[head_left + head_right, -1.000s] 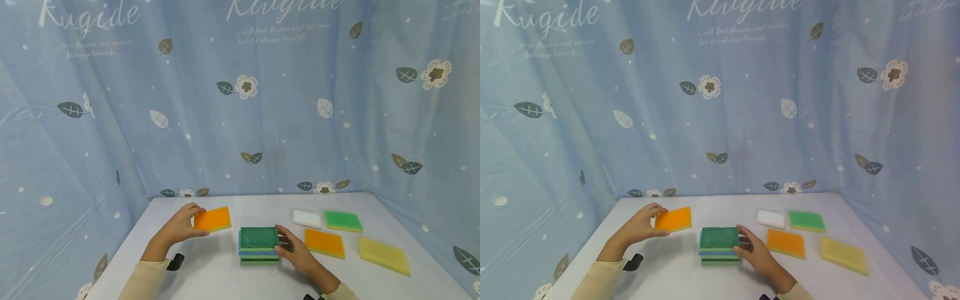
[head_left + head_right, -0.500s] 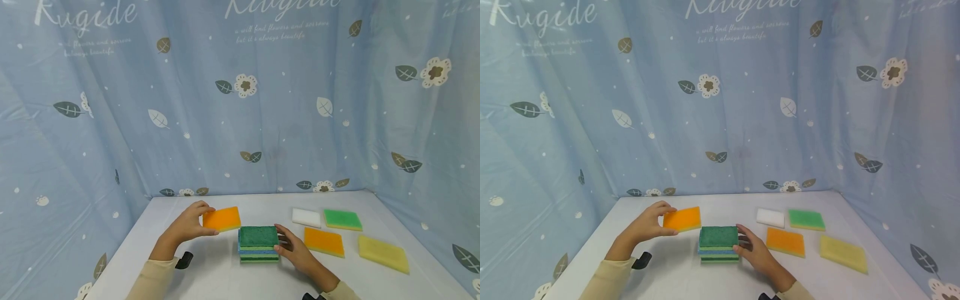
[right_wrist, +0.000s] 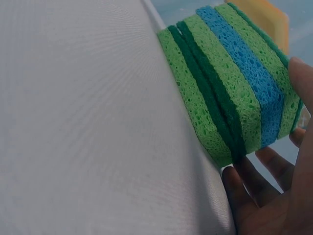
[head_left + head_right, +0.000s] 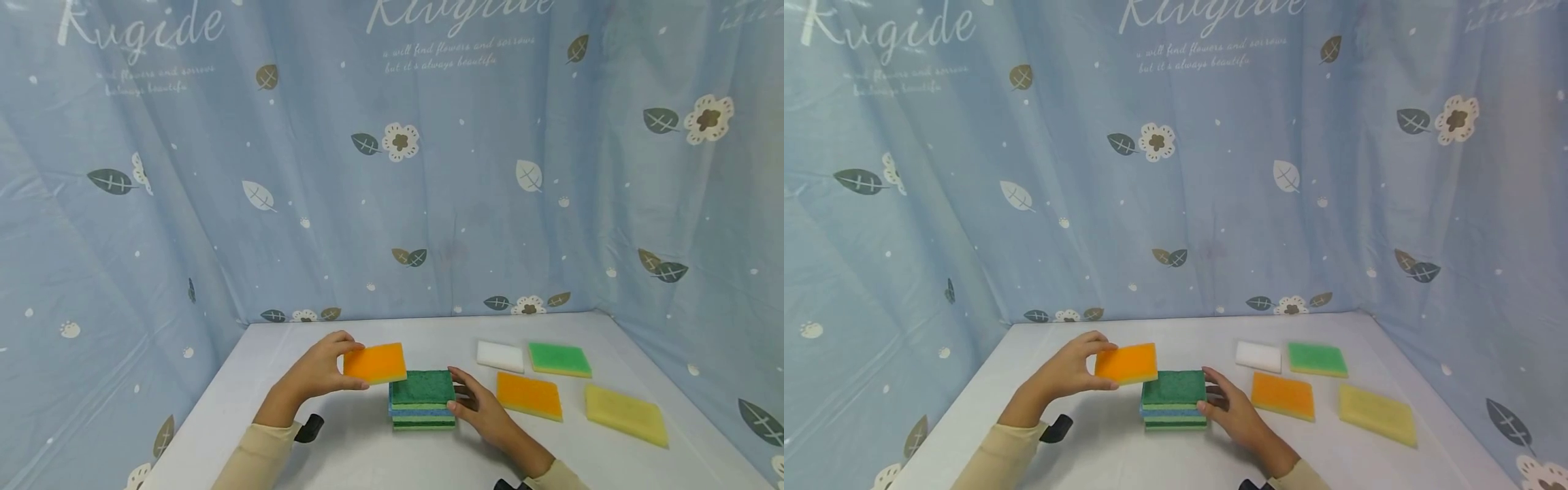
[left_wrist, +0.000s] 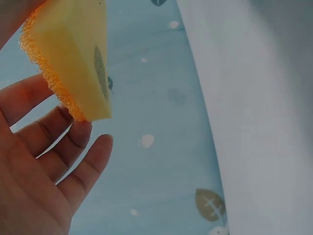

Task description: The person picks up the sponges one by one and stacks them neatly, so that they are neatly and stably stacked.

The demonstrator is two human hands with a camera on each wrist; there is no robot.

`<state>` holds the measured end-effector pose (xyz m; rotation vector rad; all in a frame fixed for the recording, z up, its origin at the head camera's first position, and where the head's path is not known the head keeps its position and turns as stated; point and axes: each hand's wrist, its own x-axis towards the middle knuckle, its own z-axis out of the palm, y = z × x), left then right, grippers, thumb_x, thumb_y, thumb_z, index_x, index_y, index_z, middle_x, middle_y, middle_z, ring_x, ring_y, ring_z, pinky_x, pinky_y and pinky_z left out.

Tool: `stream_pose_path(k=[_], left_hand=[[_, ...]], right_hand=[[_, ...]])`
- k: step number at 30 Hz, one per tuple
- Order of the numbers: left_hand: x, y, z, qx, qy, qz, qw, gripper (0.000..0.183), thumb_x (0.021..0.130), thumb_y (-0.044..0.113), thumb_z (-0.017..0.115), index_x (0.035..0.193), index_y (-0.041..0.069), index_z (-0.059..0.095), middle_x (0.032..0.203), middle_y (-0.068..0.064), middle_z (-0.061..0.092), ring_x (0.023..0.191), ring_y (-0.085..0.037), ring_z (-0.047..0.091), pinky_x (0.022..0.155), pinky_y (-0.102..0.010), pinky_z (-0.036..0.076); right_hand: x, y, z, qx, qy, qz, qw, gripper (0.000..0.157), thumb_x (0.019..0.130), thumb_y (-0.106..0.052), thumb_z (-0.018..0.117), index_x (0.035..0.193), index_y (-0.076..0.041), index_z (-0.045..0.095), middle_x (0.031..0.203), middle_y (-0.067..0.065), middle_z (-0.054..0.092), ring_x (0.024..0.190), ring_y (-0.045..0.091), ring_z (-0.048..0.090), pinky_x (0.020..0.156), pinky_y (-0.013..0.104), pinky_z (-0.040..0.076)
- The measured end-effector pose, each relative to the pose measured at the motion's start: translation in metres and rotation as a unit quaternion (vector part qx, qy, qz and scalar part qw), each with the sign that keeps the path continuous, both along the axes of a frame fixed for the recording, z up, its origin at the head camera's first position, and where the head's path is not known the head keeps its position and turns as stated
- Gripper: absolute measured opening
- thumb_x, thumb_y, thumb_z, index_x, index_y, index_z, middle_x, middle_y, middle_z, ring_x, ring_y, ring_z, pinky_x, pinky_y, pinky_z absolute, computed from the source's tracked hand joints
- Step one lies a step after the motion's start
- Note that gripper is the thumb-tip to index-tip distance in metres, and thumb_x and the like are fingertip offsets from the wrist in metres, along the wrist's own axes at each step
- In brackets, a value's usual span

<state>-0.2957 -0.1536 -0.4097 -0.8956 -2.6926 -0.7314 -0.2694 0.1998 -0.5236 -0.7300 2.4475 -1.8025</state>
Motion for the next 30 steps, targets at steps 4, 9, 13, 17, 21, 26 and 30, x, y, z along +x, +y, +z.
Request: stream_pose_path(k=[4, 9, 13, 17, 21, 26, 30], left_hand=[[-0.001, 0.006, 0.000, -0.009, 0.004, -0.009, 0.9999, 0.068, 0.068, 0.066, 0.078, 0.116, 0.018, 0.070, 0.107, 0.011, 0.054, 0.095, -0.011, 0.051, 0.086, -0.039, 0.050], [-0.003, 0.015, -0.003, -0.024, -0.003, -0.014, 0.9996, 0.070, 0.068, 0.067, 0.076, 0.118, 0.019, 0.068, 0.108, 0.013, 0.053, 0.095, -0.009, 0.050, 0.086, -0.036, 0.050], [-0.003, 0.022, -0.003, -0.034, -0.004, -0.021, 0.9992, 0.070, 0.069, 0.066, 0.076, 0.119, 0.019, 0.067, 0.108, 0.013, 0.053, 0.096, -0.009, 0.050, 0.086, -0.035, 0.050], [-0.004, 0.030, -0.002, -0.042, -0.010, -0.029, 0.9987, 0.069, 0.070, 0.064, 0.077, 0.120, 0.018, 0.067, 0.108, 0.011, 0.053, 0.096, -0.009, 0.051, 0.087, -0.033, 0.050], [-0.006, 0.037, -0.002, -0.051, -0.012, -0.038, 0.9979, 0.070, 0.070, 0.065, 0.076, 0.121, 0.017, 0.067, 0.110, 0.010, 0.054, 0.096, -0.009, 0.051, 0.087, -0.033, 0.050], [-0.006, 0.044, -0.002, -0.067, -0.010, -0.042, 0.9969, 0.075, 0.069, 0.069, 0.074, 0.123, 0.017, 0.067, 0.110, 0.009, 0.055, 0.096, -0.009, 0.052, 0.087, -0.032, 0.049], [-0.006, 0.049, -0.002, -0.071, -0.011, -0.040, 0.9966, 0.076, 0.070, 0.071, 0.072, 0.123, 0.018, 0.066, 0.110, 0.010, 0.055, 0.095, -0.009, 0.052, 0.086, -0.032, 0.050]], right_hand=[[-0.001, 0.000, 0.000, 0.001, -0.001, -0.003, 1.000, 0.062, 0.098, -0.018, 0.060, 0.152, -0.009, 0.031, 0.149, 0.017, 0.037, 0.127, 0.033, 0.047, 0.101, 0.039, 0.042], [-0.001, 0.000, -0.001, 0.000, -0.005, -0.004, 1.000, 0.062, 0.098, -0.018, 0.060, 0.152, -0.009, 0.031, 0.148, 0.018, 0.038, 0.127, 0.033, 0.047, 0.101, 0.037, 0.042], [-0.001, 0.000, 0.000, 0.000, -0.005, -0.004, 1.000, 0.062, 0.098, -0.018, 0.061, 0.152, -0.010, 0.031, 0.148, 0.017, 0.038, 0.127, 0.032, 0.046, 0.101, 0.037, 0.042], [0.000, -0.001, 0.002, -0.003, -0.008, -0.004, 1.000, 0.062, 0.098, -0.020, 0.060, 0.152, -0.010, 0.031, 0.149, 0.017, 0.037, 0.128, 0.033, 0.046, 0.102, 0.040, 0.041], [0.000, -0.001, 0.000, -0.002, -0.007, -0.004, 1.000, 0.062, 0.098, -0.020, 0.060, 0.152, -0.010, 0.031, 0.149, 0.017, 0.037, 0.127, 0.033, 0.046, 0.101, 0.040, 0.042], [-0.002, -0.001, -0.003, 0.002, -0.007, -0.007, 1.000, 0.063, 0.097, -0.020, 0.062, 0.152, -0.009, 0.031, 0.147, 0.015, 0.040, 0.126, 0.032, 0.047, 0.100, 0.036, 0.043], [-0.002, -0.001, -0.003, 0.005, -0.014, -0.013, 1.000, 0.065, 0.097, -0.023, 0.063, 0.152, -0.011, 0.032, 0.147, 0.011, 0.041, 0.126, 0.029, 0.048, 0.100, 0.034, 0.044]])
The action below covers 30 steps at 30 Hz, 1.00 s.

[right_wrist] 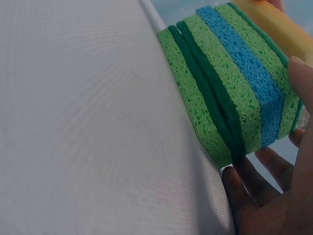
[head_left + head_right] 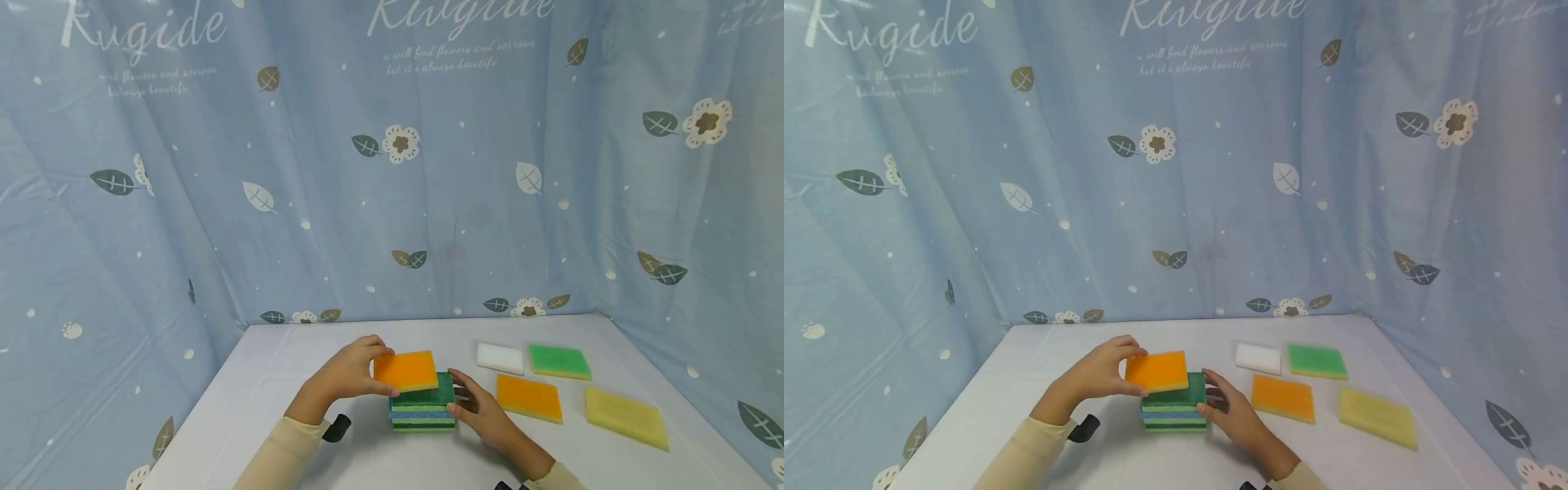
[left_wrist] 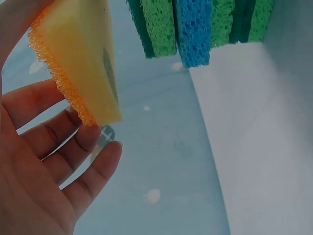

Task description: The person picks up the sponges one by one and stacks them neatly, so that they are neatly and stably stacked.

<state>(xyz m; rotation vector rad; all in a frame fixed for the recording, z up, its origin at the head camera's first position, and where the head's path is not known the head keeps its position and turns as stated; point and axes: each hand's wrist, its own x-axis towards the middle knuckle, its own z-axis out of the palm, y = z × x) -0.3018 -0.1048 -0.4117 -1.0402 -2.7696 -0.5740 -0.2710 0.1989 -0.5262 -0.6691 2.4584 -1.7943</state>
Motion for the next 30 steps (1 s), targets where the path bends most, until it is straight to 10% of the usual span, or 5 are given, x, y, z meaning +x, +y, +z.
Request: stream_pose_path(k=[30], left_hand=[[0.001, 0.031, -0.010, -0.012, 0.023, -0.033, 0.9991, 0.075, 0.074, 0.075, 0.064, 0.122, 0.018, 0.067, 0.110, 0.009, 0.055, 0.096, -0.008, 0.053, 0.086, -0.028, 0.050]], right_hand=[[0.001, -0.001, 0.000, 0.006, -0.008, -0.010, 1.000, 0.065, 0.096, -0.025, 0.064, 0.152, -0.016, 0.031, 0.146, 0.012, 0.042, 0.124, 0.028, 0.050, 0.098, 0.034, 0.045]])
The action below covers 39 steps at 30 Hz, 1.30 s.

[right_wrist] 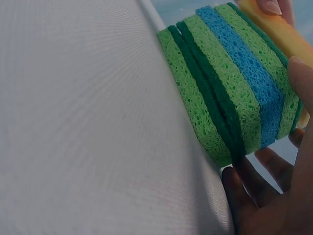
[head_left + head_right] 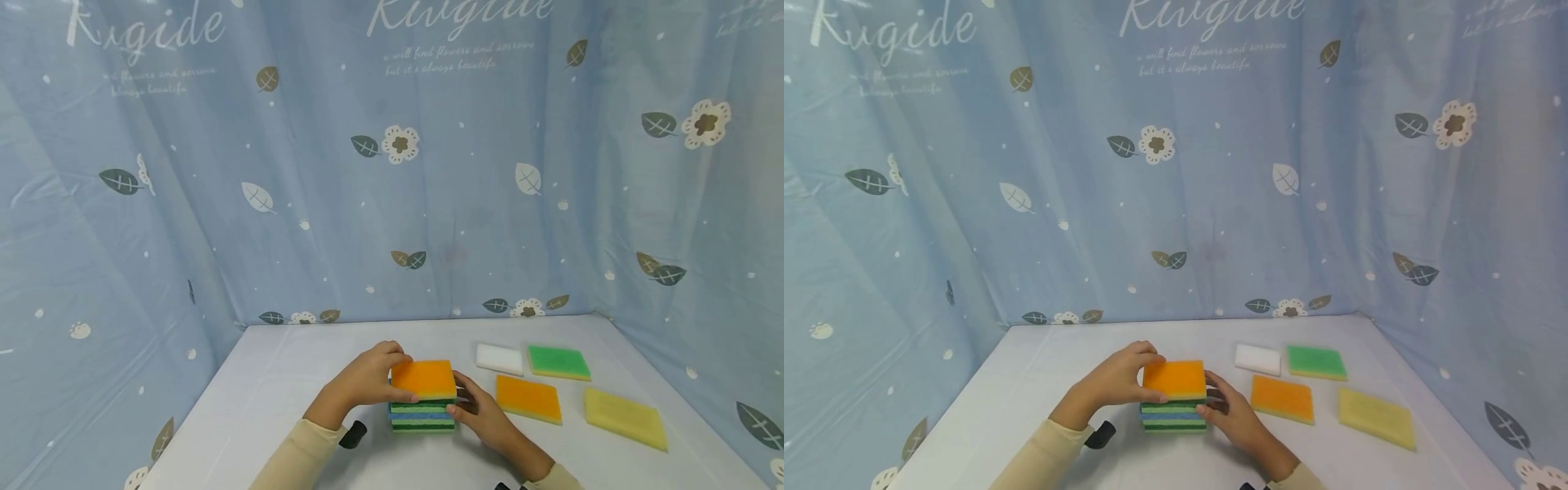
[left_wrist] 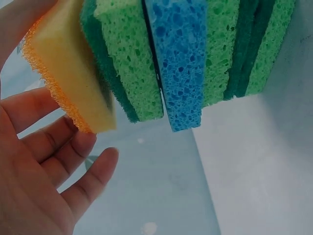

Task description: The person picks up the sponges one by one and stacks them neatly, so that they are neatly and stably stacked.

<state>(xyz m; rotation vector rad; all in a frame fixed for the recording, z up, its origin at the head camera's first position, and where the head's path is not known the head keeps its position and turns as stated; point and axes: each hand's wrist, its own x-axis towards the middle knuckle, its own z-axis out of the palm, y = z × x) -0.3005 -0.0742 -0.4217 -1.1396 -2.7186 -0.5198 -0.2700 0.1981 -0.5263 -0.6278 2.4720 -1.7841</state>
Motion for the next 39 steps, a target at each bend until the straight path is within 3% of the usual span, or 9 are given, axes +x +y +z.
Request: stream_pose_path(k=[29, 39], left_hand=[[0.0051, 0.0015, -0.0009, -0.011, -0.021, -0.001, 0.9997, 0.072, 0.072, 0.069, 0.071, 0.122, 0.017, 0.067, 0.111, 0.008, 0.055, 0.097, -0.008, 0.052, 0.085, -0.027, 0.049], [0.0034, -0.0014, -0.0073, -0.001, -0.032, 0.007, 0.9995, 0.074, 0.072, 0.070, 0.071, 0.124, 0.019, 0.066, 0.112, 0.009, 0.054, 0.099, -0.009, 0.051, 0.087, -0.029, 0.049]], right_hand=[[0.0007, -0.0001, 0.0023, -0.006, -0.012, 0.000, 1.000, 0.067, 0.095, -0.026, 0.066, 0.151, -0.015, 0.032, 0.149, 0.015, 0.039, 0.126, 0.031, 0.049, 0.098, 0.032, 0.045], [0.0003, -0.0015, 0.0047, -0.012, -0.015, 0.002, 1.000, 0.067, 0.094, -0.024, 0.066, 0.151, -0.016, 0.032, 0.149, 0.013, 0.039, 0.127, 0.031, 0.048, 0.100, 0.033, 0.044]])
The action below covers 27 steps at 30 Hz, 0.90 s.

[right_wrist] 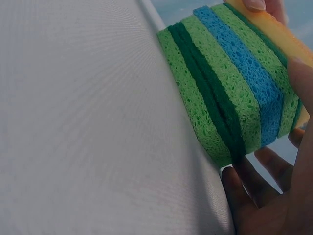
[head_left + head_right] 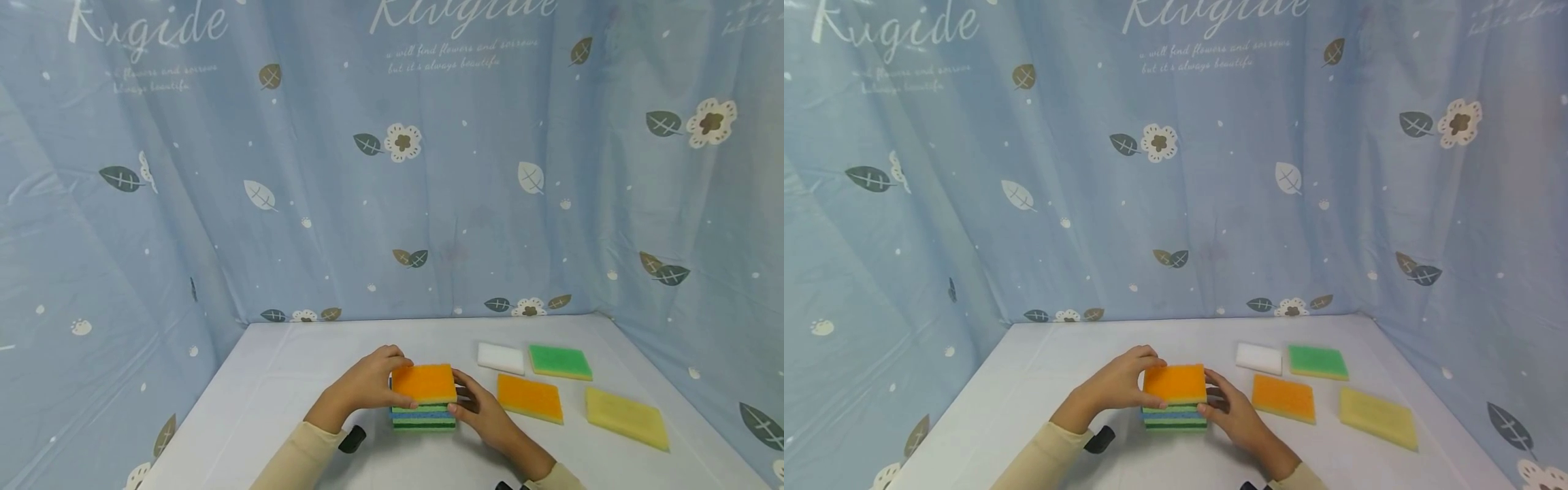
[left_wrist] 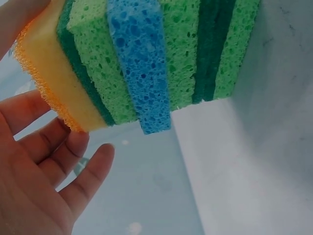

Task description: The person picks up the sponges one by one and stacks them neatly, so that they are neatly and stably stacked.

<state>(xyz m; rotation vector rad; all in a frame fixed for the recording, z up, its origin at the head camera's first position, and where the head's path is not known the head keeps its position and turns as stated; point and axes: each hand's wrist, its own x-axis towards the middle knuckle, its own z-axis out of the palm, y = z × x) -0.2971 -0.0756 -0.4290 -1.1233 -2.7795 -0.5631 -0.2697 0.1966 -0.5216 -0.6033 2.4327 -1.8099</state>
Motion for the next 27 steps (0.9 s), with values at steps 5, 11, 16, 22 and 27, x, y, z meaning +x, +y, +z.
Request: stream_pose_path(k=[5, 11, 16, 22, 27], left_hand=[[-0.001, 0.001, -0.002, 0.009, 0.009, -0.005, 0.9999, 0.073, 0.073, 0.070, 0.070, 0.124, 0.019, 0.065, 0.113, 0.009, 0.053, 0.100, -0.009, 0.050, 0.089, -0.030, 0.049], [-0.001, -0.003, -0.006, 0.016, 0.021, -0.013, 0.9996, 0.072, 0.075, 0.072, 0.065, 0.125, 0.020, 0.064, 0.114, 0.009, 0.052, 0.099, -0.009, 0.050, 0.088, -0.030, 0.049], [-0.003, -0.006, -0.013, 0.030, 0.031, -0.020, 0.9988, 0.074, 0.077, 0.075, 0.060, 0.127, 0.022, 0.062, 0.118, 0.008, 0.052, 0.102, -0.010, 0.051, 0.090, -0.033, 0.049], [-0.003, -0.013, -0.020, 0.054, 0.034, -0.004, 0.9980, 0.080, 0.078, 0.076, 0.058, 0.139, 0.024, 0.053, 0.132, 0.005, 0.049, 0.115, -0.015, 0.051, 0.095, -0.041, 0.048], [0.000, -0.021, -0.025, 0.077, 0.031, 0.000, 0.9965, 0.081, 0.079, 0.074, 0.059, 0.142, 0.025, 0.048, 0.133, 0.006, 0.048, 0.116, -0.015, 0.050, 0.094, -0.044, 0.047]], right_hand=[[0.000, 0.002, 0.001, 0.003, 0.007, -0.006, 1.000, 0.066, 0.094, -0.023, 0.066, 0.151, -0.016, 0.033, 0.148, 0.013, 0.040, 0.126, 0.030, 0.049, 0.099, 0.033, 0.044], [-0.001, 0.002, -0.001, -0.004, 0.019, 0.003, 1.000, 0.065, 0.095, -0.021, 0.065, 0.151, -0.012, 0.033, 0.148, 0.016, 0.040, 0.126, 0.032, 0.049, 0.099, 0.034, 0.045], [0.000, 0.001, -0.003, -0.008, 0.012, 0.006, 1.000, 0.066, 0.095, -0.021, 0.065, 0.151, -0.013, 0.032, 0.149, 0.016, 0.038, 0.126, 0.032, 0.049, 0.098, 0.032, 0.045], [0.000, 0.002, -0.003, -0.001, 0.006, -0.001, 1.000, 0.068, 0.094, -0.023, 0.066, 0.152, -0.014, 0.031, 0.149, 0.015, 0.038, 0.126, 0.031, 0.048, 0.098, 0.032, 0.045], [0.002, 0.002, 0.000, 0.005, 0.021, -0.001, 1.000, 0.069, 0.093, -0.020, 0.068, 0.152, -0.015, 0.032, 0.149, 0.016, 0.038, 0.126, 0.032, 0.048, 0.096, 0.031, 0.046]])
